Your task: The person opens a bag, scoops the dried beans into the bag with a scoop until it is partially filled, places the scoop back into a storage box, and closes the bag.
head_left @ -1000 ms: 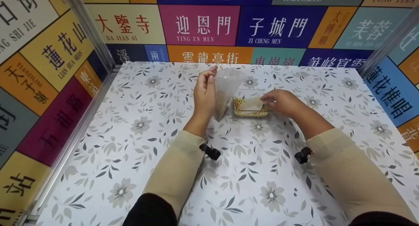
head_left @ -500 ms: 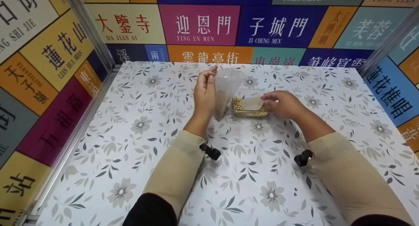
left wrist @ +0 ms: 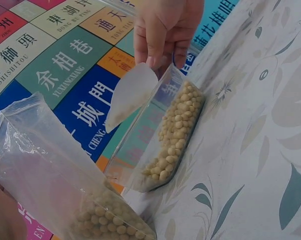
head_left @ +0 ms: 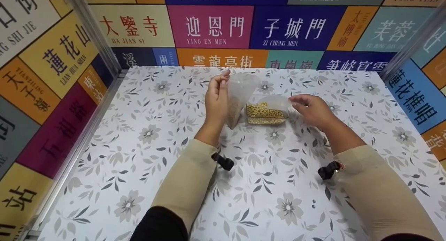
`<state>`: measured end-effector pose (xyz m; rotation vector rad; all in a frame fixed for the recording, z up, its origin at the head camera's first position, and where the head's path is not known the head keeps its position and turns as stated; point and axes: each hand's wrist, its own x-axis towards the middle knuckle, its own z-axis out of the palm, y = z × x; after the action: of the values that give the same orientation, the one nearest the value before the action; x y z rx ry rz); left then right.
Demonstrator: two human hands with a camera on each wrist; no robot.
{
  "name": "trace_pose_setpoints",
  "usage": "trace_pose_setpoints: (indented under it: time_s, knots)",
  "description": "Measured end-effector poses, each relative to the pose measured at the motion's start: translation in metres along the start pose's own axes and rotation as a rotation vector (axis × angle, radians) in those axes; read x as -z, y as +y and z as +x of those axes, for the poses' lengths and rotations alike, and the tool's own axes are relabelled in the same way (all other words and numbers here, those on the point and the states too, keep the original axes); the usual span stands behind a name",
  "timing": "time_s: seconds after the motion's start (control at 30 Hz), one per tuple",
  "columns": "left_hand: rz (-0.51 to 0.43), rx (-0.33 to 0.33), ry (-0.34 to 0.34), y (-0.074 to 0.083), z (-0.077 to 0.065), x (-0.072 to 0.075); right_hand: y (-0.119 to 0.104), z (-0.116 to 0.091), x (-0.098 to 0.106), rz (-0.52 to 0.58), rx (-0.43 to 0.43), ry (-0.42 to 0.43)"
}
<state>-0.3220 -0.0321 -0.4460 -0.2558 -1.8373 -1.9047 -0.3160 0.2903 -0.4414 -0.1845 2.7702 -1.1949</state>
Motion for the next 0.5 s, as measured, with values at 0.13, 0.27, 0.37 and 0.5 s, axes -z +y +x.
trace_pose_setpoints:
  time_s: [0.13, 0.27, 0.37, 0.5]
  knots:
    - [-0.002, -0.002, -0.004, 0.000, 0.000, 0.000, 0.000, -0.002, 0.002, 0.029, -0.017, 0.007]
    - [-0.010, -0.004, -0.005, -0.001, 0.000, 0.000, -0.006, -0.002, 0.008, 0.032, -0.023, 0.019]
    - [-0.004, -0.005, -0.003, -0.001, 0.000, 0.000, -0.014, -0.001, 0.016, 0.018, -0.028, 0.021]
    - [0.007, 0.000, -0.004, 0.000, 0.000, 0.000, -0.031, 0.001, 0.031, -0.027, -0.035, 0.052]
